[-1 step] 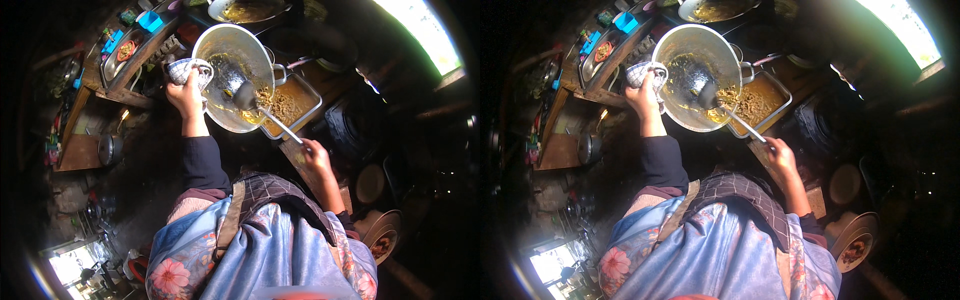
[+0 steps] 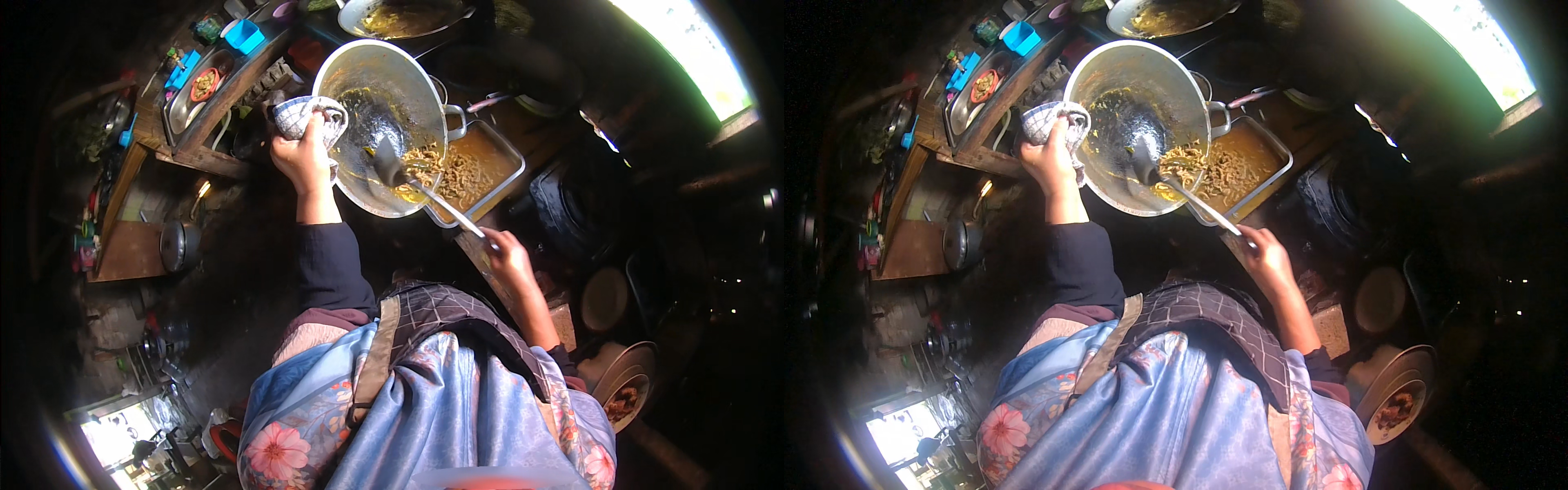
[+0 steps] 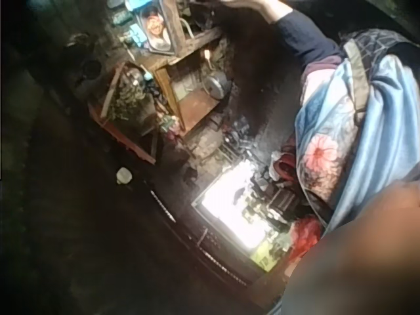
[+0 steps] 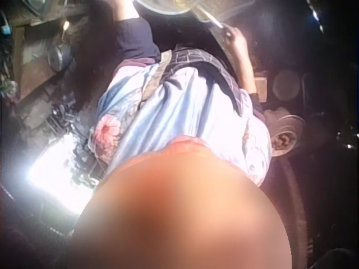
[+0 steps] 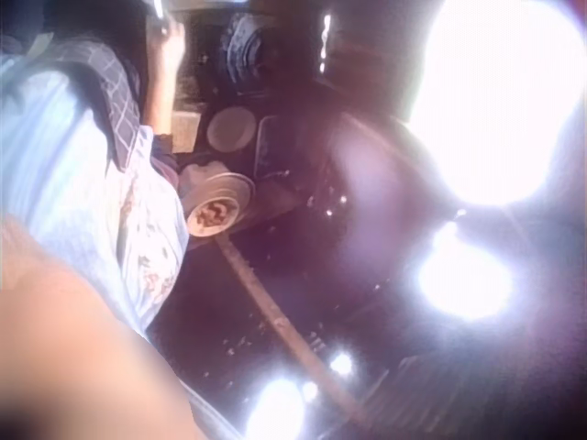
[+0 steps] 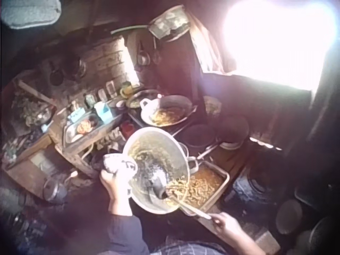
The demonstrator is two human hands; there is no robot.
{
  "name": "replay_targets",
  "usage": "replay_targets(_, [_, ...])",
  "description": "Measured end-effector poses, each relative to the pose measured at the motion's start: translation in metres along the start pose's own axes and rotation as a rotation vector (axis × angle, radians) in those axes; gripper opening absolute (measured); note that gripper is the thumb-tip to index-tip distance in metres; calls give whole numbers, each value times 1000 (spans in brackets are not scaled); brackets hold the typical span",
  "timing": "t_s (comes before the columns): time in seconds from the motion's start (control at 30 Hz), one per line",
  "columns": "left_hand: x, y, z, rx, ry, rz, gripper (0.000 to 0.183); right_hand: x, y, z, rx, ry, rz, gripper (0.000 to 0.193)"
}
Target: The person washes sliced potatoes in a sink, then transfers cooked noodles from a wok into a metal tray. They carry the tray to a display counter and arrange it among other prepared dishes.
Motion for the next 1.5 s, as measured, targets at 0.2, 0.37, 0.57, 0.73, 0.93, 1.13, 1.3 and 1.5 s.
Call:
replay_targets(0.2, [-1, 0, 5, -44, -18, 11, 20, -16, -21, 23, -180, -32, 93, 30])
replay_targets(0.37, [-4, 2, 13, -12, -35, 19, 20, -30, 14, 58, -224, -155, 176, 29])
replay_targets(0.57, [-5, 2, 19, 44, -44, 11, 20, -3, -17, 31, -57, 3, 160, 33])
replay_targets(0.73, [-3, 2, 15, 40, -33, 26, 19, 6, -53, 43, -119, -62, 72, 37])
replay_targets(0.93, [-2, 0, 9, -26, -5, -9, 20, -23, -7, 73, -142, -175, 194, 37])
replay_targets(1.13, [-2, -1, 12, 2, -39, 5, 20, -16, -4, 29, -35, 11, -18, 33])
replay_targets(1.3, [-2, -2, 10, -97, -91, 5, 21, -7, 10, 45, -120, -50, -17, 31])
replay_targets(1.5, [-1, 0, 7, -15, -112, 28, 21, -14, 42, 92, -213, -159, 107, 35])
Point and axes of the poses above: each hand's wrist, its own x-axis towards the middle knuckle, its own y-axis out of the back of the hand, z = x × y, the point moved 8 cm from there along x, towards the middle knuckle, and after that the axes turned 5 degrees about y, right-handed, at the moved point
